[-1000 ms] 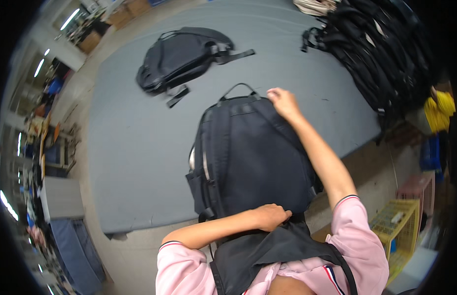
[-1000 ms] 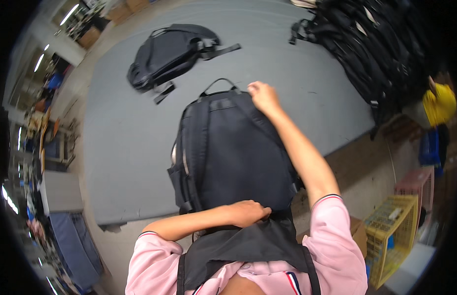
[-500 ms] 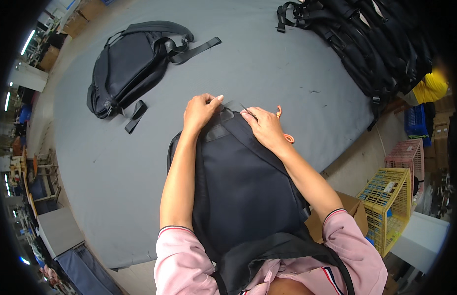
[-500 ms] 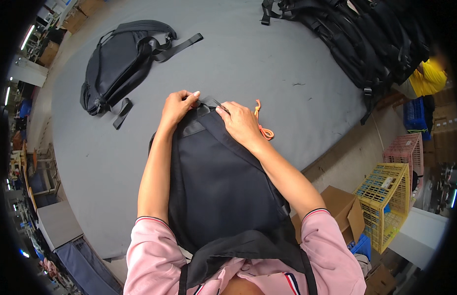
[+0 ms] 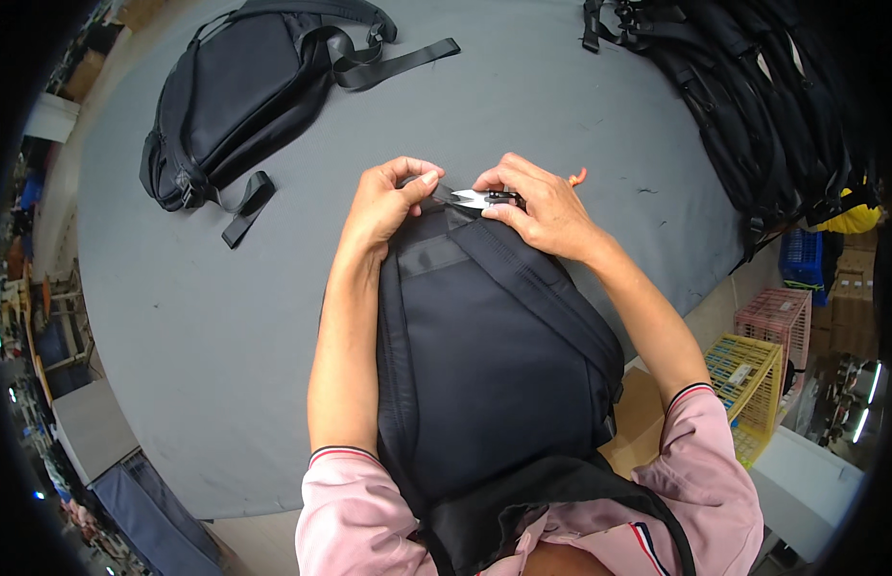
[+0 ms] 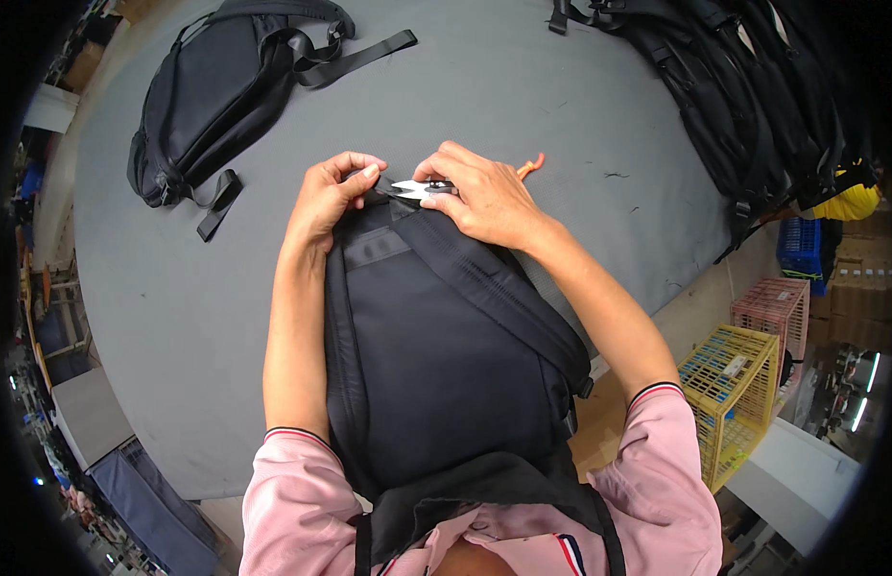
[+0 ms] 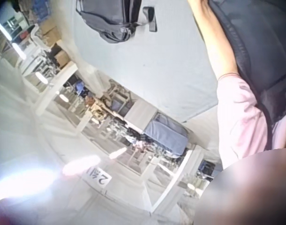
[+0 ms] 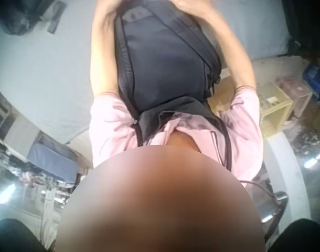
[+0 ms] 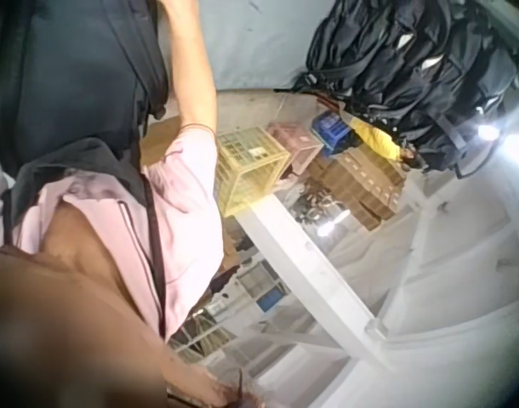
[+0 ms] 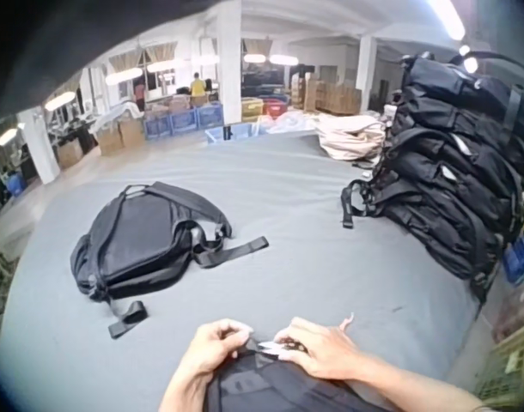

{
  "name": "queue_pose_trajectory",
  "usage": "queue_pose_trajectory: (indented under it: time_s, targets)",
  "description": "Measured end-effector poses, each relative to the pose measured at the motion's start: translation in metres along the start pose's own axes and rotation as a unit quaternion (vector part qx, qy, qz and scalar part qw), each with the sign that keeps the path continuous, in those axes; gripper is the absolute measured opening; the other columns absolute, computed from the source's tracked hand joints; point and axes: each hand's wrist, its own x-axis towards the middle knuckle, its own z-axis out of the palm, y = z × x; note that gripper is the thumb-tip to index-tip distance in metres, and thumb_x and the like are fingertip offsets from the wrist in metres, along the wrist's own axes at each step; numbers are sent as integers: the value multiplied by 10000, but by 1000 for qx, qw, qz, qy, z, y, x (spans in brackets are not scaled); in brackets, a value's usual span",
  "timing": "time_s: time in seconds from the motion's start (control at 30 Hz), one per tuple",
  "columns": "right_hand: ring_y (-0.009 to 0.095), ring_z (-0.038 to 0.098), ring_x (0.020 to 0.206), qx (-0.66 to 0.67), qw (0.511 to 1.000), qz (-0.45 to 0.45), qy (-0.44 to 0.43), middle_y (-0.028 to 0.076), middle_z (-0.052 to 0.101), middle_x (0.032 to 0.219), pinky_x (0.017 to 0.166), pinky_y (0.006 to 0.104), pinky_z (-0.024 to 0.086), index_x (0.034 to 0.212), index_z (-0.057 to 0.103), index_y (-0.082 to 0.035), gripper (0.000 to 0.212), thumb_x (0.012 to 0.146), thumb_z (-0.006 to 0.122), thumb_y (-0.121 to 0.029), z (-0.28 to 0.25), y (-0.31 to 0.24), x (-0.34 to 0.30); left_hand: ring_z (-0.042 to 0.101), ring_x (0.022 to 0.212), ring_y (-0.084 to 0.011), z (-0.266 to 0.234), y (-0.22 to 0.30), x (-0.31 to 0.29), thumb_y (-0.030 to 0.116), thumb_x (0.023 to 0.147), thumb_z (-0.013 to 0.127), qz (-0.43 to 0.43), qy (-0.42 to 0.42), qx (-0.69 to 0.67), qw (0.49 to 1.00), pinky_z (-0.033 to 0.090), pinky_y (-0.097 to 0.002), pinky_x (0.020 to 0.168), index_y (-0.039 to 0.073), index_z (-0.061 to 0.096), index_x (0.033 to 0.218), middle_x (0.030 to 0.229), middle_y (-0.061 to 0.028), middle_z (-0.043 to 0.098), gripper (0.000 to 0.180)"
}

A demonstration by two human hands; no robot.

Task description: Inspecting and trimming loose threads from black backpacks using a small trimming tool.

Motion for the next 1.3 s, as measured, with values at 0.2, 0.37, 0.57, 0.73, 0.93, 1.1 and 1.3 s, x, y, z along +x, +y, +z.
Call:
queue_pose_trajectory:
  time_s: [0.2, 0.37, 0.57, 0.73, 0.93, 1.1, 1.3]
  targets:
    - [253, 603, 749, -38, 998, -49, 13, 42, 558, 909, 636, 387, 452, 979, 624, -96, 174, 824, 629, -174, 6, 2, 5, 433, 581, -38, 0, -4, 2, 140, 849, 651, 6, 2, -15, 1000, 340, -175, 538, 37, 671, 923, 735, 13, 610, 129]
    - [260, 594, 681, -92, 990, -106, 31, 42, 554, 868, 572, 378, 439, 966, 626, -95, 164, 808, 640, -138, 6, -2, 7, 475, 600, -38, -2, -8, 4, 143, 850, 654, 13, -4, -19, 1000, 353, -176, 540, 32, 669, 927, 760, -6, 637, 136]
    - [228, 604, 707, -63, 993, -76, 62, 44, 565, 875, 615, 329, 459, 962, 620, -75, 172, 799, 658, -118, 9, -2, 4, 573, 691, -50, -6, -6, 3, 123, 848, 652, 8, -6, -2, 1000, 389, -170, 567, 23, 666, 959, 819, -34, 661, 150]
    - [200, 615, 795, 122, 991, 32, 48, 61, 603, 897, 725, 289, 467, 965, 610, -45, 204, 784, 677, -111, 17, -11, 11, 607, 728, -82, -23, -7, -5, 78, 834, 639, 41, -112, -73, 990, 429, -178, 617, 7, 646, 1070, 851, -63, 669, 246]
    - [109, 592, 835, 271, 945, 183, 2, 52, 657, 861, 799, 277, 457, 994, 636, 31, 217, 814, 664, -88, 32, -2, 18, 604, 698, -78, -17, 1, -6, 70, 842, 628, 32, -101, -67, 992, 421, -169, 591, 14, 640, 1091, 880, -58, 676, 255]
    - [79, 572, 842, 362, 901, 224, -86, 31, 637, 825, 804, 222, 429, 971, 632, 9, 238, 817, 681, -166, 28, 7, 22, 518, 584, -42, -18, -4, -1, 115, 848, 639, 18, -91, -53, 994, 353, -169, 516, 29, 669, 1007, 759, -1, 643, 183]
    - [154, 612, 731, -17, 995, 52, 83, 5, 626, 880, 712, 286, 468, 973, 619, -92, 200, 798, 677, -172, 15, -21, 6, 377, 521, -23, -12, -4, 2, 138, 837, 649, -13, -65, -60, 996, 280, -179, 478, 42, 678, 920, 661, 43, 554, 130]
